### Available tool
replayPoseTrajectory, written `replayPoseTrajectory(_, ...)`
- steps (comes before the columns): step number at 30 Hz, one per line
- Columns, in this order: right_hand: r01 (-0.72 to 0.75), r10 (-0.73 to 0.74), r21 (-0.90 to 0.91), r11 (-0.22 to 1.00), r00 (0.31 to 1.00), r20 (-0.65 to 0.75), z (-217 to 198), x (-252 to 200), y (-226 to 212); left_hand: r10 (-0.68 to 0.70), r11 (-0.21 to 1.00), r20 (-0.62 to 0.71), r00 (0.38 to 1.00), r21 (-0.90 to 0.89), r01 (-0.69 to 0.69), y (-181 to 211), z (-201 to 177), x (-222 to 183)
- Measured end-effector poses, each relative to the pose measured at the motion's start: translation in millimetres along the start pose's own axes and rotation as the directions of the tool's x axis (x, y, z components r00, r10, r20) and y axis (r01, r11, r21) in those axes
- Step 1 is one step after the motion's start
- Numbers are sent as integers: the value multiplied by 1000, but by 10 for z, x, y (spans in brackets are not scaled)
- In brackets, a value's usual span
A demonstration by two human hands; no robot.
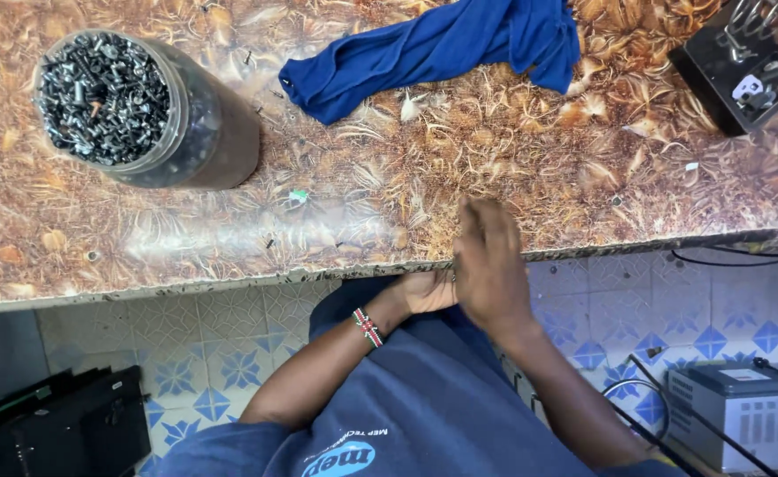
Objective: Gathering small screws and bolts from a cloth and placing them into a storage jar.
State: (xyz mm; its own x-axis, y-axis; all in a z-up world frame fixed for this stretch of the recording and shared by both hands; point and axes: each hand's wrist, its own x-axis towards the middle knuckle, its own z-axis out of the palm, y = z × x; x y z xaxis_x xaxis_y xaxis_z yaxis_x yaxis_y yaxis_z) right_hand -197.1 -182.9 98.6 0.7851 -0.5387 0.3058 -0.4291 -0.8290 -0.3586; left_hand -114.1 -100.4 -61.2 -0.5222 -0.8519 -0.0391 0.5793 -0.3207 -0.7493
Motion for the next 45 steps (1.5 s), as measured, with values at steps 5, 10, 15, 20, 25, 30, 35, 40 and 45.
replayPoseTrajectory(5,34,-15,121,992,988,-153,29,-439,-361,32,985,75,997,166,-44,-177,148,-16)
replayPoseTrajectory(10,232,-216,315,920,973,-85,-82,-216,-57,84,923,157,984,360,-136,-371,405,-276)
replayPoseTrajectory(15,45,-66,109,993,978,199,-447,1508,67,122,774,167,978,601,-199,-397,422,-642)
replayPoseTrajectory(20,183,-190,50,982,939,286,-93,2210,875,254,596,129,959,760,-260,-568,532,-1264)
replayPoseTrajectory(25,-207,121,237,949,936,331,-439,2194,539,430,576,260,865,659,-484,-520,346,-1766)
replayPoseTrajectory(30,-36,-8,310,950,990,140,-825,2214,519,419,580,245,874,669,-465,-487,421,-1790)
replayPoseTrajectory(35,86,-102,239,967,993,58,-1065,2249,550,290,567,213,933,747,-347,-331,496,-1541)
replayPoseTrajectory(40,261,-251,246,933,965,-72,-1196,2255,568,130,672,156,979,712,-203,-164,445,-1247)
replayPoseTrajectory(45,241,-227,211,947,970,-87,-1196,2280,678,84,620,105,991,773,-135,-190,499,-1171)
